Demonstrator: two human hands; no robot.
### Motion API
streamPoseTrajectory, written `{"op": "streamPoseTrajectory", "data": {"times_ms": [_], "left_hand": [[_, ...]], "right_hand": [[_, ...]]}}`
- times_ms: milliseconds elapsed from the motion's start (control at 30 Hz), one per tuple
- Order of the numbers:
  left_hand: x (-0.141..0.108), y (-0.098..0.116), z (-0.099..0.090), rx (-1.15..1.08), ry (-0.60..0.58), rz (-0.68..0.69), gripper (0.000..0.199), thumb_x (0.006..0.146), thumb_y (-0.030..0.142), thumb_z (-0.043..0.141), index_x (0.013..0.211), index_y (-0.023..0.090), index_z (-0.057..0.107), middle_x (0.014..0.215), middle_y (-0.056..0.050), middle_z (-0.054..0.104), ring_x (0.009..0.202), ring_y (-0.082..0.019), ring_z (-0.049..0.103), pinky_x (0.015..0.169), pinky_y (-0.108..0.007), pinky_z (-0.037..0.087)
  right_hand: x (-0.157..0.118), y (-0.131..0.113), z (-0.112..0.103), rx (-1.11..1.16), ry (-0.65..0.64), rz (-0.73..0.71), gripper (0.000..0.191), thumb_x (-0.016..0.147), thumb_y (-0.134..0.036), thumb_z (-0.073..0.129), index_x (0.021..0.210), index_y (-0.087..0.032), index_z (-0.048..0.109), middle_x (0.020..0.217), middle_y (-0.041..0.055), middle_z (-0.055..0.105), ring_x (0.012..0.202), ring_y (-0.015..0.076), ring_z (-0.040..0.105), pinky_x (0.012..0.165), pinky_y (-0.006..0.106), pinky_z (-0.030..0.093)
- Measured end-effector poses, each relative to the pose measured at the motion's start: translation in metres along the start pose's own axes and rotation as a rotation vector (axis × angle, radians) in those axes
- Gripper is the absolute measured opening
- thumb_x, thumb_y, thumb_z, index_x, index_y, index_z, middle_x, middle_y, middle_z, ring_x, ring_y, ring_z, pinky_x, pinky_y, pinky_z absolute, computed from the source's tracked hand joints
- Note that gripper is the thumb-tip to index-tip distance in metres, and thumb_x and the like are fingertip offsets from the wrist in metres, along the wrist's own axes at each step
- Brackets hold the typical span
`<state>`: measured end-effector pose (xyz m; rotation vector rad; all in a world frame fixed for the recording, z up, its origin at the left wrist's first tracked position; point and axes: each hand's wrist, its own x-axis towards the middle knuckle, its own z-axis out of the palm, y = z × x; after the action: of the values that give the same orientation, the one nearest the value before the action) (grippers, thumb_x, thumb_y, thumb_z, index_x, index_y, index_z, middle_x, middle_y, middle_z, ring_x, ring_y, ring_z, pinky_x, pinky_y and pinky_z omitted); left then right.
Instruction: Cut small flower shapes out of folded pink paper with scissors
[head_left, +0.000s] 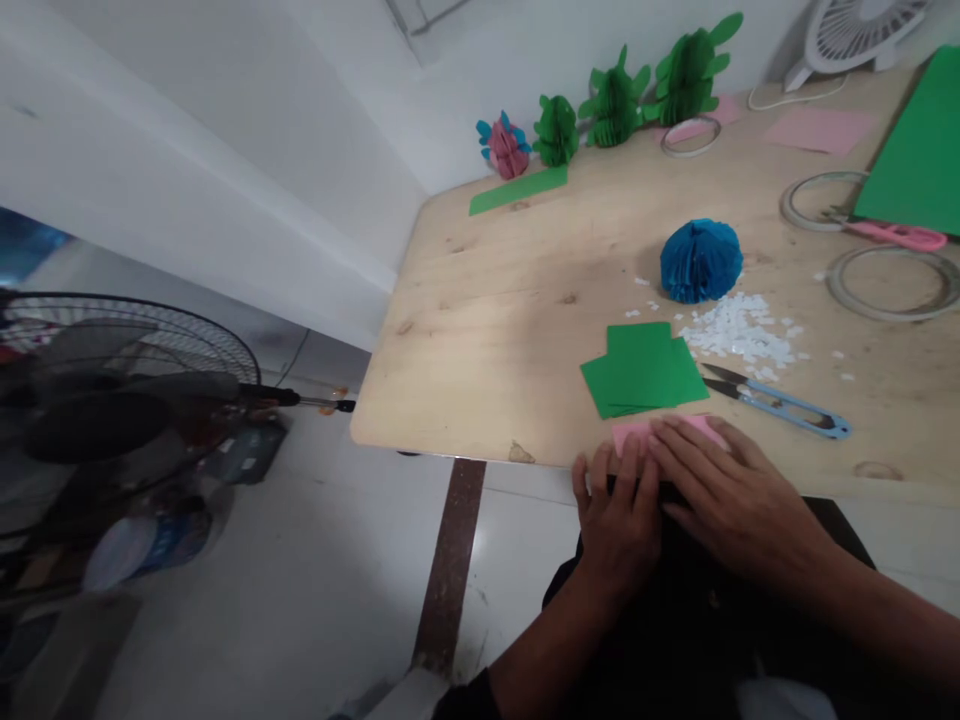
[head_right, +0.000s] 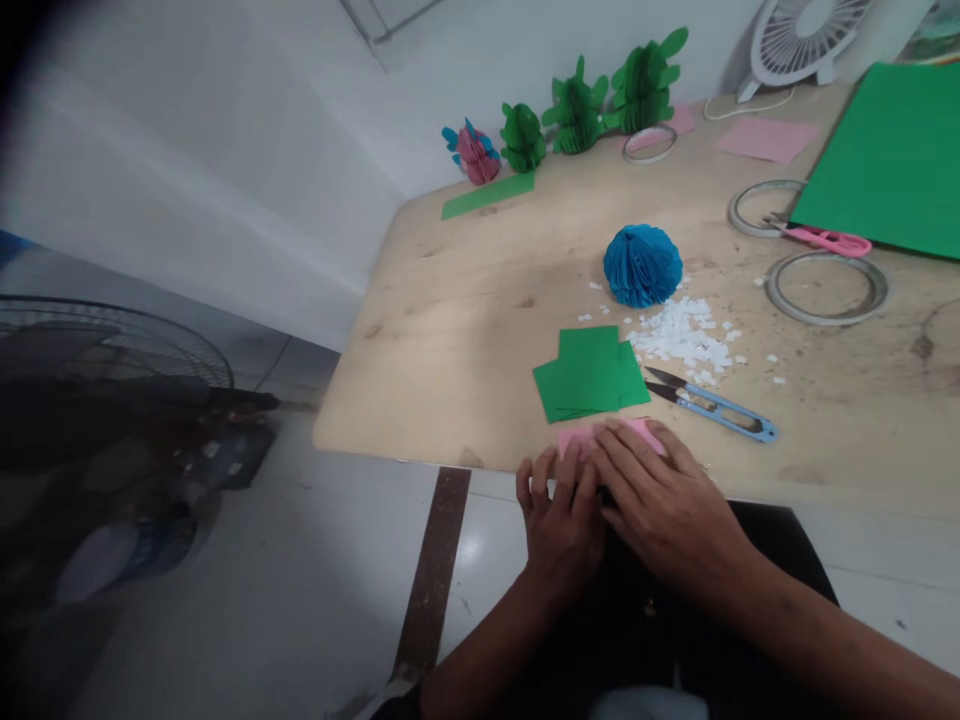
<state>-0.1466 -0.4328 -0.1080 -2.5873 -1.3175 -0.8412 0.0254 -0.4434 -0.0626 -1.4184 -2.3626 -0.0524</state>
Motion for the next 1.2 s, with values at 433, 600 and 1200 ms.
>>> {"op": "streamPoseTrajectory", "data": {"times_ms": [433, 600, 1200], "left_hand": [[0.003, 0.002, -0.003, -0.024, 0.0, -0.008, 0.05, 0.086, 0.019, 0.057, 0.136, 0.016, 0.06, 0.14, -0.011, 0.063, 0.132, -0.031, 0.044, 0.119, -0.054, 0.02], [0.004, 0.004, -0.003, 0.019, -0.02, -0.015, 0.049, 0.086, 0.021, 0.057, 0.134, 0.019, 0.061, 0.14, -0.01, 0.062, 0.132, -0.031, 0.045, 0.119, -0.054, 0.021], [-0.008, -0.017, -0.026, 0.028, -0.077, -0.116, 0.045, 0.089, 0.015, 0.051, 0.134, 0.015, 0.058, 0.143, -0.013, 0.059, 0.145, -0.031, 0.037, 0.119, -0.056, 0.024]], "right_hand": [[-0.021, 0.025, -0.023, -0.148, 0.077, 0.018, 0.071, 0.094, -0.023, 0.058, 0.157, -0.004, 0.03, 0.143, 0.0265, 0.057, 0.133, 0.0437, 0.051, 0.101, 0.061, 0.044], [-0.011, 0.006, -0.011, -0.036, 0.025, 0.009, 0.056, 0.099, -0.025, 0.046, 0.152, -0.005, 0.04, 0.148, 0.0244, 0.053, 0.141, 0.0406, 0.043, 0.109, 0.065, 0.035], [-0.019, 0.01, -0.001, 0.04, 0.01, -0.003, 0.05, 0.101, -0.023, 0.043, 0.146, -0.002, 0.047, 0.149, 0.0236, 0.053, 0.139, 0.0407, 0.045, 0.112, 0.066, 0.031]]}}
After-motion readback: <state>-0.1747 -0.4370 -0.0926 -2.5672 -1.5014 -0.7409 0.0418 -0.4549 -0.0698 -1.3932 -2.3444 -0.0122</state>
